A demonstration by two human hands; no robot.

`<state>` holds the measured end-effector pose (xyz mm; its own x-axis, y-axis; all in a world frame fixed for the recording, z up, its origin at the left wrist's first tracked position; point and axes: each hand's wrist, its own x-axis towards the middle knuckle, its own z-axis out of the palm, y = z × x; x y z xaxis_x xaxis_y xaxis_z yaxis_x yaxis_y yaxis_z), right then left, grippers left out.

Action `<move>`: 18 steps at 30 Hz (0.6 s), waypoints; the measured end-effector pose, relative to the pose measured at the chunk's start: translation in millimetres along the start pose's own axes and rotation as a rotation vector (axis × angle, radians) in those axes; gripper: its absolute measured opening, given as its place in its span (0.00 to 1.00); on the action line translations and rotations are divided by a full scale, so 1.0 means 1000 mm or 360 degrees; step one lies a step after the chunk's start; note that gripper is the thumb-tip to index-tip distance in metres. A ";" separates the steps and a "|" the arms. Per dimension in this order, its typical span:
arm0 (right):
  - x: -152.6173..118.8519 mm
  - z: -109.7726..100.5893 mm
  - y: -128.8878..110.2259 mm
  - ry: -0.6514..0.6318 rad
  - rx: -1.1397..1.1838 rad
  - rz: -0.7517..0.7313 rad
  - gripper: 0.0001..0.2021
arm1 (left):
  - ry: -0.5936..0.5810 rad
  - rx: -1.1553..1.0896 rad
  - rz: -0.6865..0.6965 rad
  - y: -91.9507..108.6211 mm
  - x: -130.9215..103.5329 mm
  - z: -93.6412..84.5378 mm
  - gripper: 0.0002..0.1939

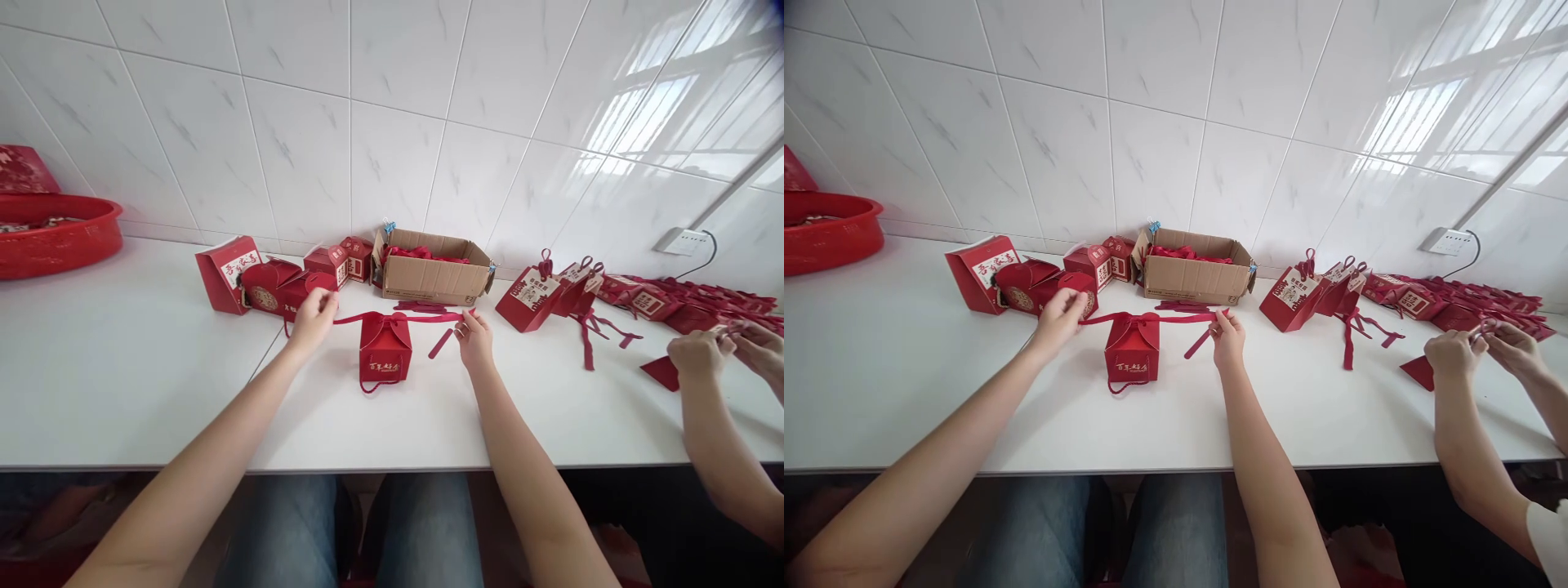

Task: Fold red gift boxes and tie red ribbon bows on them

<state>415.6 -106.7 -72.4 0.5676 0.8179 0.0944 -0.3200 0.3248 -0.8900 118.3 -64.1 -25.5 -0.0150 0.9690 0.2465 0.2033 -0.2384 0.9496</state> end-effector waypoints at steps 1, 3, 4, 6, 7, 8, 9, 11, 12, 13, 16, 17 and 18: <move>0.000 -0.002 0.004 0.0004 0.0009 0.0024 0.17 | 0.0003 0.0093 0.0112 -0.004 -0.003 0.005 0.12; 0.001 -0.006 0.009 0.0008 0.0014 0.0071 0.17 | 0.0010 0.0264 0.0299 -0.010 -0.009 0.010 0.15; 0.002 -0.008 0.010 0.0010 0.0009 0.0093 0.17 | 0.0003 0.0327 0.0337 -0.011 -0.012 0.010 0.15; 0.002 -0.011 0.010 0.0013 -0.0012 0.0136 0.16 | -0.0037 0.0410 0.0345 -0.013 -0.017 0.008 0.15; 0.002 -0.012 0.009 0.0012 -0.0023 0.0155 0.16 | -0.0057 0.0430 0.0335 -0.013 -0.019 0.006 0.14; 0.002 -0.013 0.009 0.0011 -0.0031 0.0172 0.15 | -0.0076 0.0441 0.0318 -0.013 -0.020 0.003 0.15; 0.001 -0.013 0.008 0.0009 -0.0035 0.0186 0.15 | -0.0094 0.0449 0.0300 -0.013 -0.020 0.001 0.15; 0.000 -0.014 0.008 0.0010 -0.0033 0.0204 0.14 | -0.0141 0.0464 0.0292 -0.014 -0.021 -0.002 0.17; -0.001 -0.014 0.007 0.0016 -0.0026 0.0210 0.14 | -0.0157 0.0469 0.0309 -0.015 -0.021 -0.004 0.18; -0.002 -0.015 0.007 0.0024 -0.0016 0.0214 0.13 | -0.0168 0.0474 0.0337 -0.016 -0.021 -0.005 0.18; -0.003 -0.016 0.005 0.0063 0.0028 0.0221 0.12 | -0.0163 0.0491 0.0423 -0.018 -0.020 -0.006 0.19; -0.003 -0.017 0.004 0.0078 0.0042 0.0221 0.11 | -0.0157 0.0504 0.0431 -0.019 -0.019 -0.006 0.20; -0.003 -0.017 0.003 0.0090 0.0055 0.0221 0.11 | -0.0154 0.0517 0.0430 -0.019 -0.019 -0.007 0.20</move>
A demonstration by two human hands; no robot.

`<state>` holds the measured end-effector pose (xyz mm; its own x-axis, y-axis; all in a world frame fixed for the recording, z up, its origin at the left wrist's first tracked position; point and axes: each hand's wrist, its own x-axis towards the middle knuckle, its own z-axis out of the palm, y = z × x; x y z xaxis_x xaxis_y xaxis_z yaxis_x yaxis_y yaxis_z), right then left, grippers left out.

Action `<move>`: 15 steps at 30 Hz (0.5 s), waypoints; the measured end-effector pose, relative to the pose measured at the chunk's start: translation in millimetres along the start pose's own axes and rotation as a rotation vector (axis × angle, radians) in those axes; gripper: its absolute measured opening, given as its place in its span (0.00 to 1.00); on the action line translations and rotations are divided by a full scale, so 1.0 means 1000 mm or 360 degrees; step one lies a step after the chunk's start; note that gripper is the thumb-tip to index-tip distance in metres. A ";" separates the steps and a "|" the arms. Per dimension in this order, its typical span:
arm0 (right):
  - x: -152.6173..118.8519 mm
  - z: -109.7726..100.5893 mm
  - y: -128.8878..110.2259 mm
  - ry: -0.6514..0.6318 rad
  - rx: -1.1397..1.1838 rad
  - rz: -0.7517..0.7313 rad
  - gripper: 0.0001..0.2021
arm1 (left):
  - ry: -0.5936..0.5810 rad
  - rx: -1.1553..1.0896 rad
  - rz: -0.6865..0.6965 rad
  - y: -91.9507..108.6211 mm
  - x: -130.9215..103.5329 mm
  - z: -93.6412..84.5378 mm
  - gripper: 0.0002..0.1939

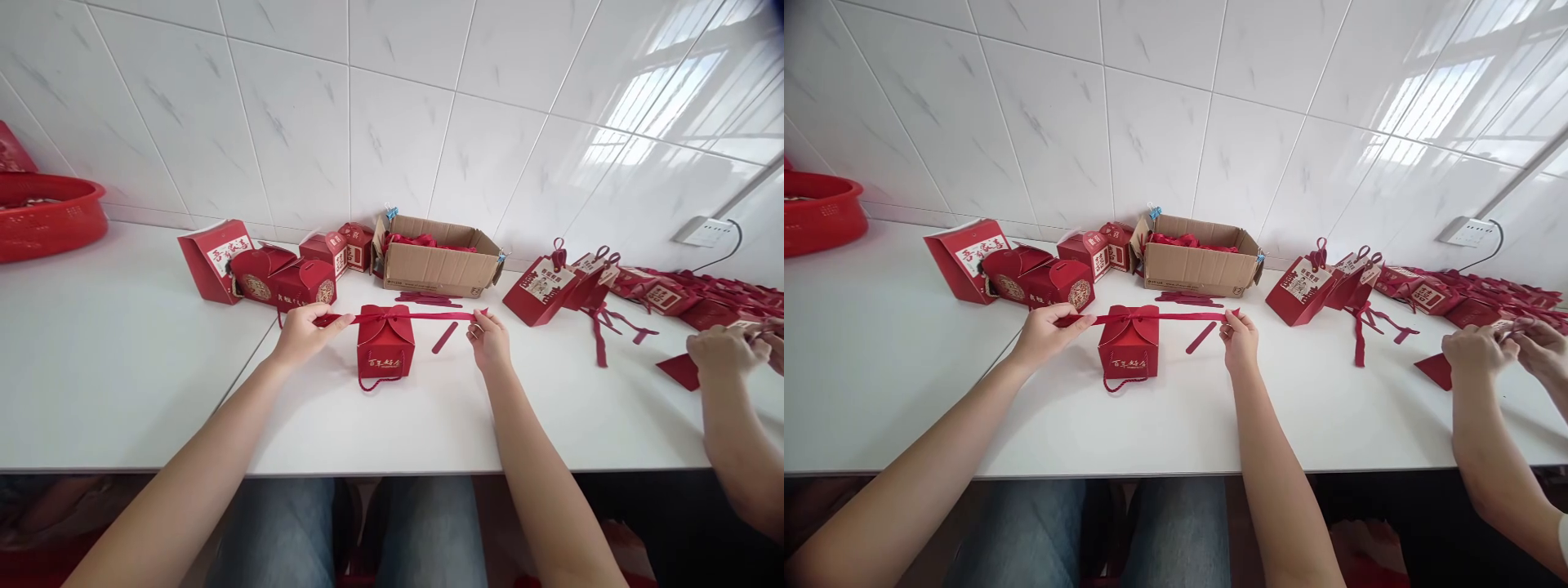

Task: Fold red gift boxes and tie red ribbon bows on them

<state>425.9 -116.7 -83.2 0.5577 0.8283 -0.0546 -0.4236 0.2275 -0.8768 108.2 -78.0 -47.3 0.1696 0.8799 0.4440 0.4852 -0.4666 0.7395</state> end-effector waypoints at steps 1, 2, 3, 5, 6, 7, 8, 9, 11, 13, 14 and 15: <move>0.000 0.000 -0.001 0.0009 0.0013 -0.0002 0.11 | -0.0001 0.0012 -0.0009 0.000 0.000 0.000 0.21; 0.000 -0.001 -0.001 0.0016 0.0024 -0.0005 0.11 | -0.0003 0.0024 -0.0018 -0.001 0.000 0.000 0.22; 0.000 -0.001 -0.002 0.0021 0.0035 -0.0008 0.12 | -0.0007 0.0034 -0.0025 -0.001 0.000 0.000 0.22; 0.000 -0.001 -0.002 0.0026 0.0053 -0.0011 0.12 | -0.0012 0.0052 -0.0032 -0.001 0.000 0.000 0.24; 0.000 -0.001 -0.002 0.0027 0.0060 -0.0009 0.12 | -0.0013 0.0062 -0.0034 -0.001 0.000 0.000 0.24; 0.000 -0.002 -0.002 0.0028 0.0066 -0.0007 0.12 | -0.0017 0.0071 -0.0034 -0.002 0.000 0.000 0.25; 0.000 -0.002 -0.002 0.0030 0.0070 -0.0003 0.12 | -0.0020 0.0077 -0.0034 -0.002 0.000 0.001 0.25; 0.000 -0.002 -0.001 0.0031 0.0074 -0.0001 0.13 | -0.0026 0.0084 -0.0032 -0.002 0.000 0.001 0.25; 0.000 -0.002 -0.001 0.0034 0.0081 0.0001 0.13 | -0.0036 0.0098 -0.0027 -0.002 0.000 0.002 0.25; 0.000 -0.002 -0.001 0.0035 0.0091 -0.0004 0.14 | -0.0048 0.0108 -0.0026 -0.002 0.000 0.002 0.25; 0.000 -0.002 -0.001 0.0035 0.0097 -0.0009 0.14 | -0.0055 0.0112 -0.0026 -0.001 0.000 0.002 0.24; 0.000 -0.002 -0.001 0.0035 0.0102 -0.0014 0.14 | -0.0063 0.0114 -0.0026 -0.001 0.000 0.002 0.24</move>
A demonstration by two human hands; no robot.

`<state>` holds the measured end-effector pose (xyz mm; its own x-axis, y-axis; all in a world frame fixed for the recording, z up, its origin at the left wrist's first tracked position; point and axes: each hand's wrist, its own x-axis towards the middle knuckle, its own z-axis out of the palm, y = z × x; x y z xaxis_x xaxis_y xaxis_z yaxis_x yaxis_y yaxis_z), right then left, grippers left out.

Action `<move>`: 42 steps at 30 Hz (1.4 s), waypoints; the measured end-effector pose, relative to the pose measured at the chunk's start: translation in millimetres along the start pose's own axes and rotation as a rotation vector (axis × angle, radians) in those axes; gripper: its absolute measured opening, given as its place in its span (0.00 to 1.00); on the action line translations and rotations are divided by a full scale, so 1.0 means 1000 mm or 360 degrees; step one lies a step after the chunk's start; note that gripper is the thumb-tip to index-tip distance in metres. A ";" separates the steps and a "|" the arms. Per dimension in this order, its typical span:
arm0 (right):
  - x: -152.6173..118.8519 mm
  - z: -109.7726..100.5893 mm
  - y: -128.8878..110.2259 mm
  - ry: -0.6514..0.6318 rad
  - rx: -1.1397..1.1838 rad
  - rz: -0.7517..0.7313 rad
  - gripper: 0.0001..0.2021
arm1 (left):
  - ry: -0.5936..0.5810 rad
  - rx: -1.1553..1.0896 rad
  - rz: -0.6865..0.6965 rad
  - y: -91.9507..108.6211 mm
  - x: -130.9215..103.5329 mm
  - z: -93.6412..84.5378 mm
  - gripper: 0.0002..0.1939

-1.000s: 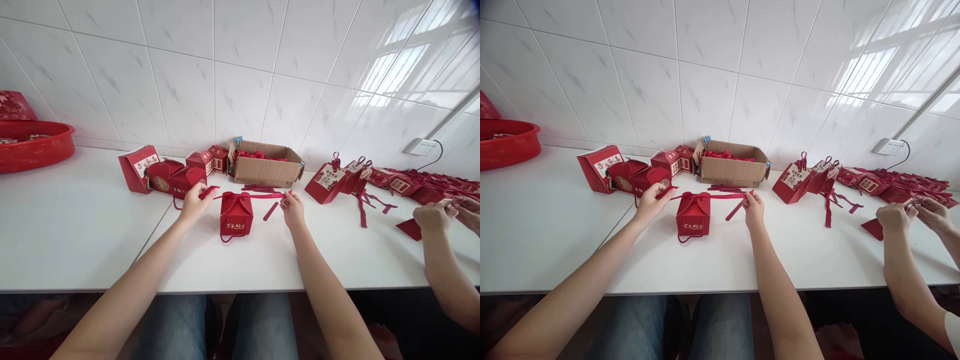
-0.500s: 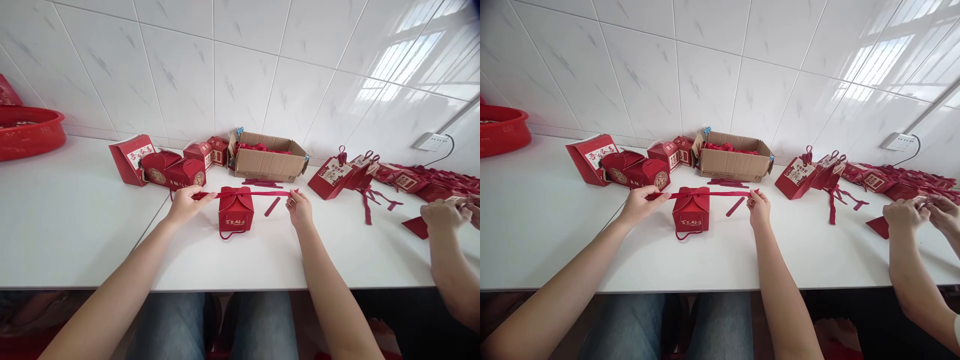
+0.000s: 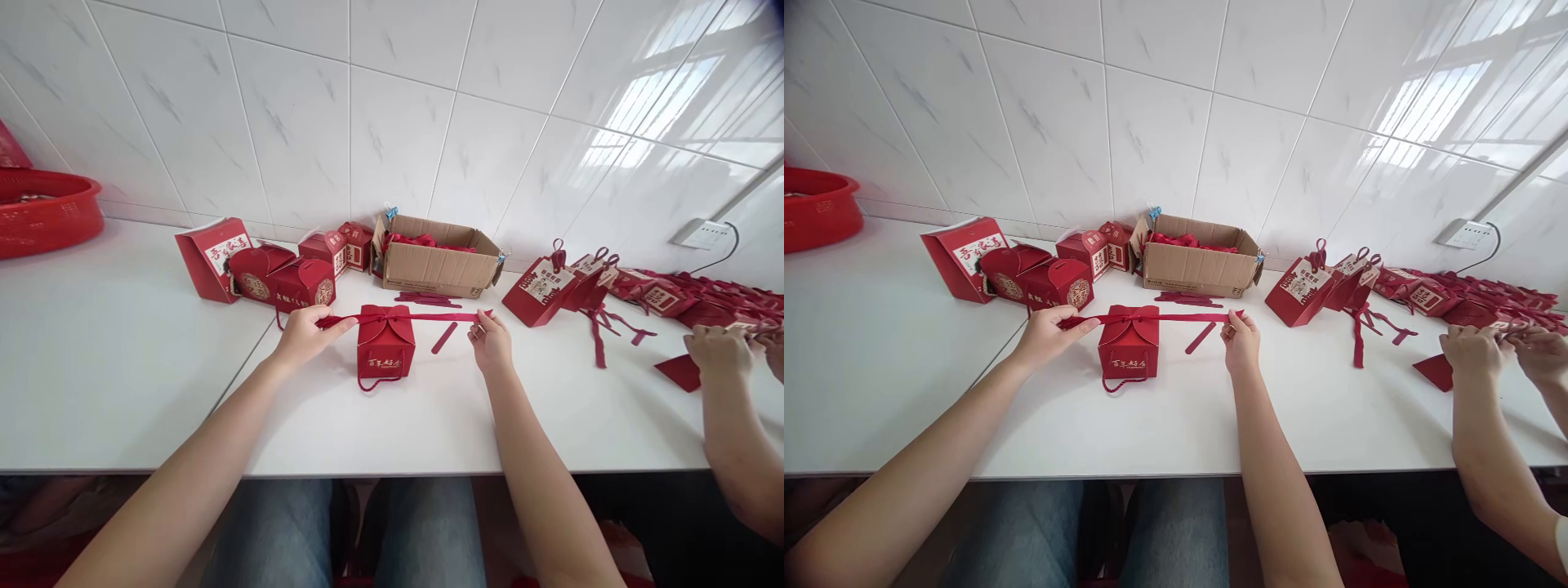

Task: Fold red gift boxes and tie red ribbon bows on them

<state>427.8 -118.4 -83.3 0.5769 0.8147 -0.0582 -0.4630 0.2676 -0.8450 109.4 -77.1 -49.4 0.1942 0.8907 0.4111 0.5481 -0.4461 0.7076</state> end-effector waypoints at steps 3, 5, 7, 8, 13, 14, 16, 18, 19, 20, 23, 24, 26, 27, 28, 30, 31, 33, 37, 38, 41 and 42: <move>0.000 0.000 -0.001 0.0006 0.0014 -0.0011 0.14 | 0.0003 0.0002 -0.0001 -0.001 0.000 0.000 0.24; 0.000 0.000 -0.001 0.0012 0.0022 -0.0014 0.15 | 0.0017 0.0000 -0.0004 -0.001 0.000 0.000 0.24; 0.000 0.000 -0.001 0.0017 0.0027 -0.0016 0.14 | 0.0026 0.0004 -0.0004 -0.002 0.001 0.000 0.24; 0.000 -0.001 -0.001 0.0019 0.0030 -0.0018 0.14 | 0.0029 0.0009 -0.0003 -0.003 0.001 0.000 0.24; 0.001 -0.001 -0.002 0.0043 0.0049 -0.0029 0.14 | 0.0037 0.0016 -0.0006 -0.004 0.002 -0.001 0.24; 0.001 -0.001 -0.002 0.0050 0.0052 -0.0030 0.14 | 0.0039 0.0018 -0.0011 -0.004 0.002 -0.001 0.24; 0.001 -0.001 -0.002 0.0068 0.0057 -0.0037 0.14 | 0.0050 0.0027 -0.0019 -0.005 0.002 -0.001 0.25; 0.001 -0.001 -0.003 0.0083 0.0064 -0.0051 0.14 | 0.0061 0.0034 -0.0023 -0.006 0.003 -0.001 0.25; 0.000 -0.001 -0.003 0.0087 0.0068 -0.0060 0.14 | 0.0062 0.0036 -0.0024 -0.007 0.003 -0.002 0.25; 0.000 -0.001 -0.004 0.0089 0.0070 -0.0069 0.14 | 0.0058 0.0038 -0.0024 -0.008 0.003 -0.002 0.25; -0.001 -0.001 -0.006 0.0094 0.0072 -0.0093 0.14 | 0.0051 0.0054 -0.0020 -0.011 0.004 -0.003 0.25; -0.001 -0.001 -0.007 0.0100 0.0071 -0.0101 0.14 | 0.0054 0.0060 -0.0014 -0.012 0.004 -0.004 0.25; -0.001 -0.002 -0.009 0.0118 0.0067 -0.0120 0.14 | 0.0080 0.0073 0.0005 -0.013 0.005 -0.005 0.25; -0.001 -0.003 -0.009 0.0129 0.0064 -0.0131 0.14 | 0.0099 0.0082 0.0017 -0.014 0.006 -0.005 0.25; -0.001 -0.003 -0.010 0.0141 0.0059 -0.0142 0.15 | 0.0121 0.0091 0.0026 -0.014 0.006 -0.006 0.25; -0.001 -0.003 -0.011 0.0158 0.0045 -0.0160 0.15 | 0.0166 0.0104 0.0043 -0.014 0.007 -0.006 0.26; -0.001 -0.004 -0.011 0.0165 0.0035 -0.0164 0.15 | 0.0181 0.0105 0.0050 -0.014 0.007 -0.006 0.26; -0.001 -0.004 -0.011 0.0170 0.0010 -0.0156 0.16 | 0.0186 0.0085 0.0055 -0.014 0.007 -0.007 0.26; -0.001 -0.003 -0.009 0.0147 -0.0095 -0.0063 0.14 | 0.0140 0.0010 0.0042 -0.013 0.007 -0.006 0.24; -0.001 -0.003 -0.008 0.0145 -0.0137 -0.0038 0.13 | 0.0132 -0.0004 0.0028 -0.012 0.007 -0.006 0.24; -0.001 -0.002 -0.006 0.0197 -0.0298 -0.0017 0.11 | 0.0105 -0.0047 -0.0082 -0.011 0.007 -0.005 0.21; -0.001 -0.002 -0.005 0.0236 -0.0362 -0.0030 0.10 | 0.0093 -0.0068 -0.0131 -0.011 0.007 -0.004 0.19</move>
<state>431.2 -121.6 -80.2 0.6840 0.7220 -0.1041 -0.2977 0.1460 -0.9434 101.2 -65.8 -51.9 0.1011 0.9184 0.3825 0.5249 -0.3759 0.7637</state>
